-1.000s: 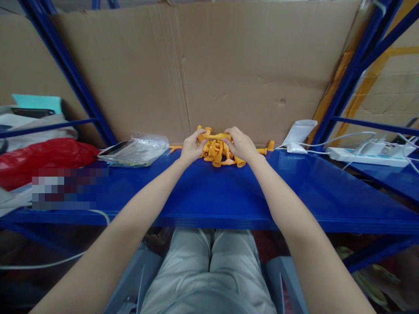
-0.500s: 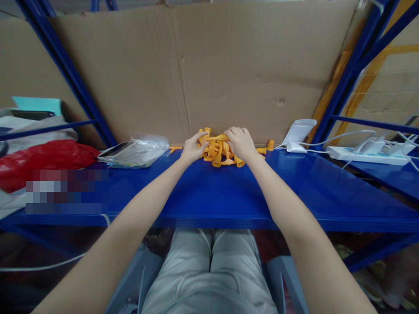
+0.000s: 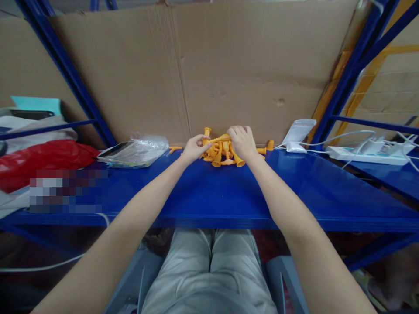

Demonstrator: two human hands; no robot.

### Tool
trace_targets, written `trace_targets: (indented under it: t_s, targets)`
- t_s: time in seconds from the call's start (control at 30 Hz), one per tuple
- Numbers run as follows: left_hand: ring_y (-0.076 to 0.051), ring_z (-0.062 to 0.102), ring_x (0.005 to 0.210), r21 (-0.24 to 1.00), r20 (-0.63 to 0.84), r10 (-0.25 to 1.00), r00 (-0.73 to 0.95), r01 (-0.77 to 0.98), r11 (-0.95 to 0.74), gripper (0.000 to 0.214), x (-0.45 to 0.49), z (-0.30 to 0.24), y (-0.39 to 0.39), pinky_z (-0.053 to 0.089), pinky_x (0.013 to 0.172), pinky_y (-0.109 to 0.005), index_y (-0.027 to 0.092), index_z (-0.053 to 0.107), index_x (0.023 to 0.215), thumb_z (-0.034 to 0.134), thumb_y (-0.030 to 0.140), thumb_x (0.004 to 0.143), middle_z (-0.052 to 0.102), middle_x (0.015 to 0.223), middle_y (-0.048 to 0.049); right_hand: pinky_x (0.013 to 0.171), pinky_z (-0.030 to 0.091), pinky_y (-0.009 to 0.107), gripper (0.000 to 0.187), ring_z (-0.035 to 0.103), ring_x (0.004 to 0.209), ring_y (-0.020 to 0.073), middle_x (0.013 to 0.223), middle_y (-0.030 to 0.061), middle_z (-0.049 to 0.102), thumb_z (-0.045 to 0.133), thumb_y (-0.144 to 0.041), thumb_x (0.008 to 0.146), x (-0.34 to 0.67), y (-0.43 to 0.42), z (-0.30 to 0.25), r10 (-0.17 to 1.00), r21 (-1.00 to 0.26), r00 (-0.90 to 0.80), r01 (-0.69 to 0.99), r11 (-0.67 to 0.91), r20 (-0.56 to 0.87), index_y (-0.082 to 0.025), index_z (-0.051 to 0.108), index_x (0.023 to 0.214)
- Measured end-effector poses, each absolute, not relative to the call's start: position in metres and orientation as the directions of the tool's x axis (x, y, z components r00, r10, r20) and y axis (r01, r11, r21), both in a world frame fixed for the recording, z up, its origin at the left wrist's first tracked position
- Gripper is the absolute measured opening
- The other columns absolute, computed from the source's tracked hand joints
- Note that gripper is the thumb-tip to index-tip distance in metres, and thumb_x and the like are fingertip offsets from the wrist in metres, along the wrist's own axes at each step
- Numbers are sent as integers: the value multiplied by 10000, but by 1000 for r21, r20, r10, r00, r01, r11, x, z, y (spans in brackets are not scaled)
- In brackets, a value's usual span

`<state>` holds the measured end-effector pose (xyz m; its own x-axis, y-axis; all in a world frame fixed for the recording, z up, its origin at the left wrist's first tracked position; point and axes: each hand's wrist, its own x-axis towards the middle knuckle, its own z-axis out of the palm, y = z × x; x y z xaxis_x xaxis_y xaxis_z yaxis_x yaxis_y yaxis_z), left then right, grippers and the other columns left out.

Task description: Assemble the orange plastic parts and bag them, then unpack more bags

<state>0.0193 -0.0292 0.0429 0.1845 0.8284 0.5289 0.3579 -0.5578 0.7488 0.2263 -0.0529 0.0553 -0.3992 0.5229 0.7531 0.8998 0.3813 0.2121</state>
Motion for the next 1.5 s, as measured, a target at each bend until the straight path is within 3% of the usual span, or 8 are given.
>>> trace_targets:
  t_s: [0.3, 0.43, 0.57, 0.67, 0.87, 1.07, 1.37, 1.5]
  targets:
    - [-54, 413, 300, 908, 234, 945, 231, 294, -297, 26, 24, 49, -41, 327, 370, -168, 155, 619, 841, 636, 165, 824, 487, 413, 84, 987, 307, 466, 373, 496, 1124, 273, 1144, 144, 631, 338, -61, 831, 229, -51, 53, 528, 206, -376, 913, 352, 762, -183, 570, 1097]
    - [-58, 420, 292, 933, 84, 967, 240, 321, -161, 83, 21, 52, -42, 333, 370, -173, 157, 601, 776, 594, 166, 858, 496, 411, 71, 982, 326, 463, 367, 498, 1141, 268, 1195, 147, 615, 348, -63, 841, 237, -47, 51, 518, 183, -334, 929, 321, 787, -182, 568, 1110]
    - [-51, 427, 294, 936, 45, 984, 171, 337, -102, 128, 12, 51, -37, 331, 379, -160, 160, 561, 751, 569, 154, 878, 487, 401, 76, 965, 344, 482, 314, 481, 1164, 294, 1241, 160, 579, 434, -126, 838, 257, -37, 47, 492, 63, -181, 967, 246, 852, -185, 570, 1115]
    - [-54, 426, 289, 943, 52, 995, 87, 324, -78, 112, 4, 47, -30, 330, 377, -156, 163, 554, 771, 560, 158, 884, 498, 406, 75, 944, 361, 505, 263, 472, 1161, 325, 1245, 181, 557, 497, -205, 843, 277, -29, 40, 506, -109, 23, 984, 141, 862, -174, 593, 1086]
    - [-55, 433, 292, 965, 93, 995, -47, 251, -79, 31, -11, 39, -18, 360, 393, -151, 153, 584, 852, 583, 178, 870, 502, 419, 81, 967, 370, 508, 287, 474, 1188, 331, 1245, 189, 548, 550, -283, 868, 320, -34, 18, 615, -469, 469, 865, -176, 634, -142, 626, 1106]
    - [-56, 448, 300, 969, 108, 990, -95, 234, -84, 48, -14, 37, -14, 385, 418, -153, 151, 590, 907, 581, 176, 868, 501, 429, 84, 1007, 393, 457, 323, 547, 1205, 311, 1224, 159, 628, 635, -298, 861, 337, -42, 4, 625, -637, 751, 593, -493, 215, -177, 645, 1160]
    - [-58, 440, 294, 967, 133, 988, -77, 228, -112, 34, -10, 36, -17, 375, 407, -154, 164, 567, 844, 588, 175, 867, 501, 428, 84, 1005, 432, 415, 410, 561, 1230, 288, 1258, 161, 625, 719, -350, 812, 336, -42, 6, 567, -678, 798, 533, -506, 204, -183, 639, 1178]
    - [-57, 450, 305, 964, 137, 987, -80, 242, -114, 35, -10, 36, -16, 401, 430, -155, 163, 580, 839, 595, 187, 860, 508, 433, 79, 1010, 418, 403, 366, 587, 1198, 269, 1230, 147, 646, 704, -285, 819, 342, -38, 2, 547, -708, 822, 481, -518, 158, -184, 637, 1164]
